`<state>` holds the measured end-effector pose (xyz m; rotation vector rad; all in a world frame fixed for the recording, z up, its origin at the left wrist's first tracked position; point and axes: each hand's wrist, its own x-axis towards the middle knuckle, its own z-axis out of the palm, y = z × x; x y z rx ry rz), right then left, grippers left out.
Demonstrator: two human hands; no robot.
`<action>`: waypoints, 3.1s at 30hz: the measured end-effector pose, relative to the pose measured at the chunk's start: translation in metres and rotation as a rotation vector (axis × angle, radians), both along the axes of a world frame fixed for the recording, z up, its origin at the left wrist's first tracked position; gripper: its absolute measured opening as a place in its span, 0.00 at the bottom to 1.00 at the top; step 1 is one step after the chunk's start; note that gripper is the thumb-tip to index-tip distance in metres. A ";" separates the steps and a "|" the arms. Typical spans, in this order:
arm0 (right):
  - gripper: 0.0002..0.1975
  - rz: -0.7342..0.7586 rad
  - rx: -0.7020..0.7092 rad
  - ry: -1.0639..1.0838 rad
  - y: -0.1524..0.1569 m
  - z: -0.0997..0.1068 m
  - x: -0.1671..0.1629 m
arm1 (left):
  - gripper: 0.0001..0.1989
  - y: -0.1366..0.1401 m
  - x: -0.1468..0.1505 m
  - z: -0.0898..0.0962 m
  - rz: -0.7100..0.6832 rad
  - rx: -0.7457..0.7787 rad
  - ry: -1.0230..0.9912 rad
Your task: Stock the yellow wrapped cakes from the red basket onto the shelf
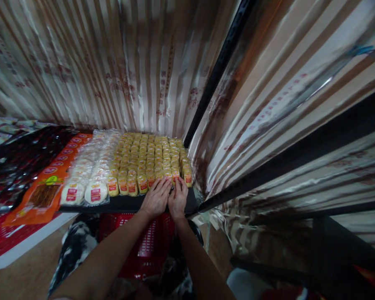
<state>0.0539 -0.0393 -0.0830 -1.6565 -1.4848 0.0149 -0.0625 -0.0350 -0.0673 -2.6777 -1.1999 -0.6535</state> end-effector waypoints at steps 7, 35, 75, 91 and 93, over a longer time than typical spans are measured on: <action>0.25 0.000 -0.014 0.049 0.000 -0.001 0.000 | 0.23 0.000 0.001 -0.002 -0.007 -0.017 -0.010; 0.22 0.024 0.007 0.382 -0.006 0.007 0.002 | 0.25 0.000 0.025 0.001 -0.011 0.075 0.101; 0.28 -0.076 -0.070 0.355 0.038 0.016 0.032 | 0.26 0.001 0.024 0.006 -0.014 -0.020 0.138; 0.23 -0.155 -0.066 0.380 0.051 0.028 0.036 | 0.27 0.003 0.024 0.003 -0.015 -0.067 0.143; 0.24 -0.165 -0.088 0.409 0.053 0.029 0.036 | 0.27 0.004 0.024 0.002 -0.008 -0.072 0.139</action>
